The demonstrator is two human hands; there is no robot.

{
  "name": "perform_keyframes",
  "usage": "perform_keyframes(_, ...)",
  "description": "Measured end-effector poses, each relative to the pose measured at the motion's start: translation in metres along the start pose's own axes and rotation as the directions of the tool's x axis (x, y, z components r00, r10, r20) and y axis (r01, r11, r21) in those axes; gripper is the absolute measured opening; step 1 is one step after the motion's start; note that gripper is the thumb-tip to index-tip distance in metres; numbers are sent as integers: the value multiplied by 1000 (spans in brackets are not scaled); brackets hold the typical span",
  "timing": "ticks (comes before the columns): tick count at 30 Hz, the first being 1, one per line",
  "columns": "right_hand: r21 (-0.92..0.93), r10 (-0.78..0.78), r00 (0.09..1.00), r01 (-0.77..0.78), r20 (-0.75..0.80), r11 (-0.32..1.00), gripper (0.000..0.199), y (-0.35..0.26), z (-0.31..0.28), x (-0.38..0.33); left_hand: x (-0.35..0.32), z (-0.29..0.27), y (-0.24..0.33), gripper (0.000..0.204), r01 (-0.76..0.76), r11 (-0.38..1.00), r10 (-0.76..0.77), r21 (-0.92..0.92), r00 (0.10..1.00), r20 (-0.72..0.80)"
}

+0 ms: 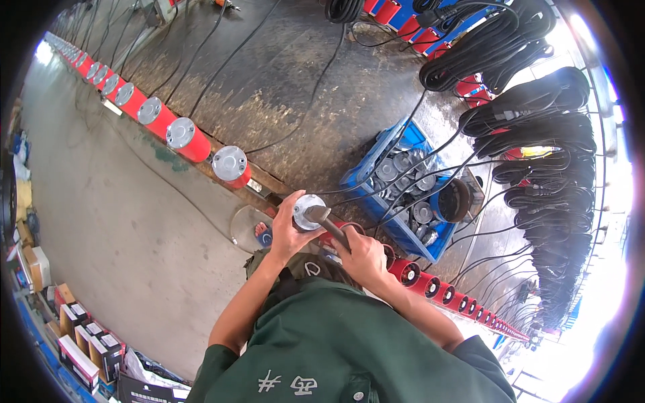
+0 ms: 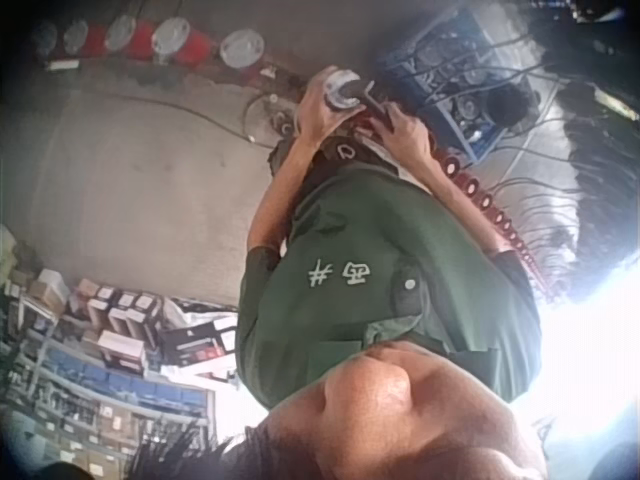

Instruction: The person attaches metal plates to red cylindrical housings using a hammer and inserts small components into the housings with a manual screwdriver.

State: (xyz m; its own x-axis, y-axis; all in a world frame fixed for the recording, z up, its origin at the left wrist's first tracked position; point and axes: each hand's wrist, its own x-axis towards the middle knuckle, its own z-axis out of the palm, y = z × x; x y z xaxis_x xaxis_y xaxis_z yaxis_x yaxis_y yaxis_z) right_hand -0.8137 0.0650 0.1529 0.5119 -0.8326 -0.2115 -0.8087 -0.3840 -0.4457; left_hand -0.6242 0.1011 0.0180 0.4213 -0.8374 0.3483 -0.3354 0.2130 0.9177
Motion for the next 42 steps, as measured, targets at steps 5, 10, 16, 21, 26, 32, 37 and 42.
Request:
perform_keyframes(5,-5,-9,999,9,-34,1000,23,-4,2,-1,2,-2,2,99,-5,1000,5,-17,1000,7)
perform_keyframes(10,-30,15,1000,-16,-16,999,25,-8,2,1,4,-4,3,99,-7,1000,8,-15,1000,22)
perform_keyframes(16,-75,15,999,-12,35,997,29,-11,-4,6,2,-2,2,98,-13,1000,14,-10,1000,16)
perform_keyframes(21,82,39,999,-38,-14,996,29,-15,-8,7,1,-1,-2,98,-23,1000,23,-10,1000,-5)
perform_keyframes(26,-13,20,1000,-20,-10,1000,27,-19,-8,8,0,-2,-3,101,-12,1000,12,-9,1000,15)
perform_keyframes(32,-82,14,999,-10,49,997,25,-17,-10,4,-2,-2,-5,107,-37,999,37,-5,999,21)
perform_keyframes(37,24,122,991,-123,48,992,28,-11,-12,4,-4,0,-7,109,-58,998,58,-1,998,14)
perform_keyframes(42,6,5,1000,-5,-14,1000,26,-10,-11,5,-3,2,-9,109,-53,998,53,-23,999,6)
